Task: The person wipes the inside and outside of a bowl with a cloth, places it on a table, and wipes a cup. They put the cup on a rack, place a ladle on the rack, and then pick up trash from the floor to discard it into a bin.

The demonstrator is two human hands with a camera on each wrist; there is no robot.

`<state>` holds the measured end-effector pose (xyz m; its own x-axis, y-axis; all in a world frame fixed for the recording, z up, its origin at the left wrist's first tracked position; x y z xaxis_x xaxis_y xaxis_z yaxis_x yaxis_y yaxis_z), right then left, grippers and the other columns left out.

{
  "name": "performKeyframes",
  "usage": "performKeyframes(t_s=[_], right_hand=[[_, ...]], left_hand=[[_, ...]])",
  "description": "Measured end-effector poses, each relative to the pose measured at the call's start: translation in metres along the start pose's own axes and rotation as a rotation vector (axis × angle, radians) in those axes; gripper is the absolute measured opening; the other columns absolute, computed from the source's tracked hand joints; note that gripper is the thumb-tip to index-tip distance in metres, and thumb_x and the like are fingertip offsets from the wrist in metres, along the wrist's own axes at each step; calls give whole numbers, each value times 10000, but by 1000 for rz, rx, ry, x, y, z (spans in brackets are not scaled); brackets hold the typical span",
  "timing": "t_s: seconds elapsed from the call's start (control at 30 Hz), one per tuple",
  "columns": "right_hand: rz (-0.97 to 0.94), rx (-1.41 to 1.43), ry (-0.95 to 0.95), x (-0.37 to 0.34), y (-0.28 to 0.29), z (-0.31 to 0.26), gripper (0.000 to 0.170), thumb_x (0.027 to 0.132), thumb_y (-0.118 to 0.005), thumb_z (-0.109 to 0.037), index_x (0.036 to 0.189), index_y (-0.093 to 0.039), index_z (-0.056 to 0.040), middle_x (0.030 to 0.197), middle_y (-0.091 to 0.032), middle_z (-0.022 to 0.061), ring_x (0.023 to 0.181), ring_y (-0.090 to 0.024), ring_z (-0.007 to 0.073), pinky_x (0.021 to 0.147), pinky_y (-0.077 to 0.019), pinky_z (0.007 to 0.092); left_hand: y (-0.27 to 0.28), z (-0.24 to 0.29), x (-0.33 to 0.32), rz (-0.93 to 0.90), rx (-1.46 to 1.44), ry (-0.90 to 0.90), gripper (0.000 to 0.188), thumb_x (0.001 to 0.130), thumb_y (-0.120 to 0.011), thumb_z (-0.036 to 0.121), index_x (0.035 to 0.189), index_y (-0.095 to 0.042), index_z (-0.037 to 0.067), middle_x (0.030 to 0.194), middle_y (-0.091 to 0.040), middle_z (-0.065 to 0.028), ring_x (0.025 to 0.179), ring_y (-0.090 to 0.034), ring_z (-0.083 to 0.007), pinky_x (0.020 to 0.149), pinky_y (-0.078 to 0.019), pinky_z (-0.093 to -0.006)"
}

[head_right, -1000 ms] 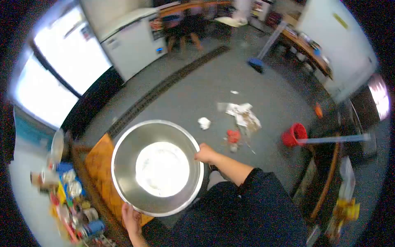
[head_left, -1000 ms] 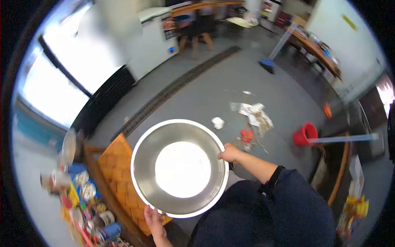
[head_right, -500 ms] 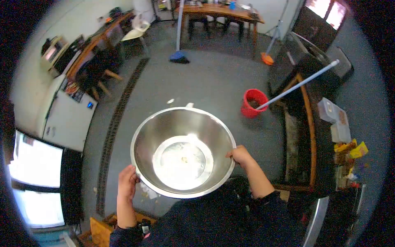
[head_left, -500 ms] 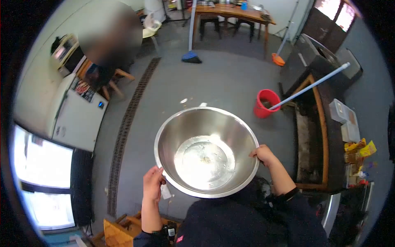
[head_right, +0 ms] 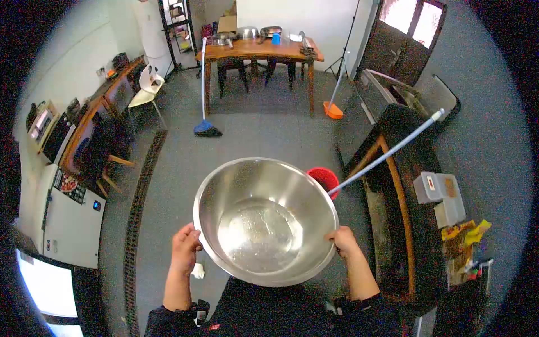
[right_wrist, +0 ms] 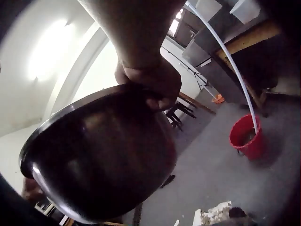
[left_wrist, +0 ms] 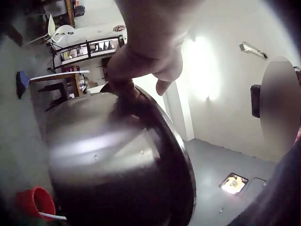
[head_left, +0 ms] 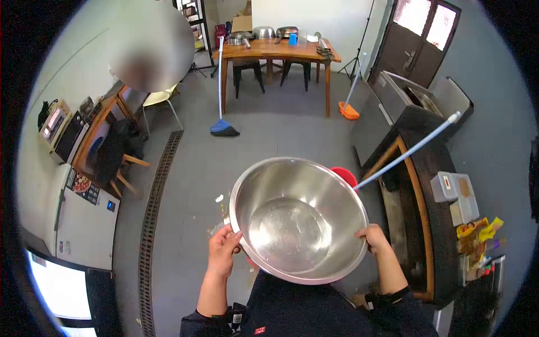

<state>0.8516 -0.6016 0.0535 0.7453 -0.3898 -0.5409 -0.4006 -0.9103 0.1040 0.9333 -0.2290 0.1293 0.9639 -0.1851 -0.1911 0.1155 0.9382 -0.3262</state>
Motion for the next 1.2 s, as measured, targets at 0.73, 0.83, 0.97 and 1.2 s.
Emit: performKeyframes(t_s=[0.73, 0.83, 0.97, 1.2], right_hand=[[-16, 593, 66, 450, 28, -332, 229, 744, -521, -43, 953, -490, 46, 855, -565, 150, 730, -569, 257, 631, -478, 375], [129, 597, 122, 505, 61, -373, 241, 706, -504, 13, 945, -495, 43, 834, -564, 148, 708, -567, 254, 625, -477, 369], [239, 586, 272, 578, 92, -420, 257, 668, -489, 50, 924, -497, 44, 808, -561, 146, 693, -565, 248, 623, -474, 355], [274, 621, 498, 636, 135, -533, 296, 612, -488, 71, 903, -516, 25, 812, -573, 108, 686, -561, 190, 628, -458, 294]], left_hand=[[-198, 62, 582, -13, 262, -75, 184, 753, -491, -32, 936, -476, -40, 801, -576, -63, 682, -526, -77, 619, -404, -180], [-243, 59, 643, -81, 322, -84, 218, 757, -493, -24, 973, -469, -47, 812, -574, -62, 691, -522, -77, 622, -401, -179], [-309, 66, 724, -123, 303, -130, 179, 772, -480, -1, 948, -473, -32, 794, -565, -44, 670, -509, -64, 582, -391, -172], [-383, 98, 841, -219, 287, -81, 215, 773, -493, 76, 972, -484, -6, 713, -520, 19, 543, -406, -24, 463, -293, -152]])
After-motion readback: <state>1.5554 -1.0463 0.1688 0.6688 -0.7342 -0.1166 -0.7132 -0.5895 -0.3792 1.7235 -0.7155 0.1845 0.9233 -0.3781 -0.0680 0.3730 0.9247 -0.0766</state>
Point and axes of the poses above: each hand's wrist, its own x-axis towards the middle knuckle, its own y-axis out of the back of the hand, z = x × y, the point moved 3 cm from there along x, towards the middle knuckle
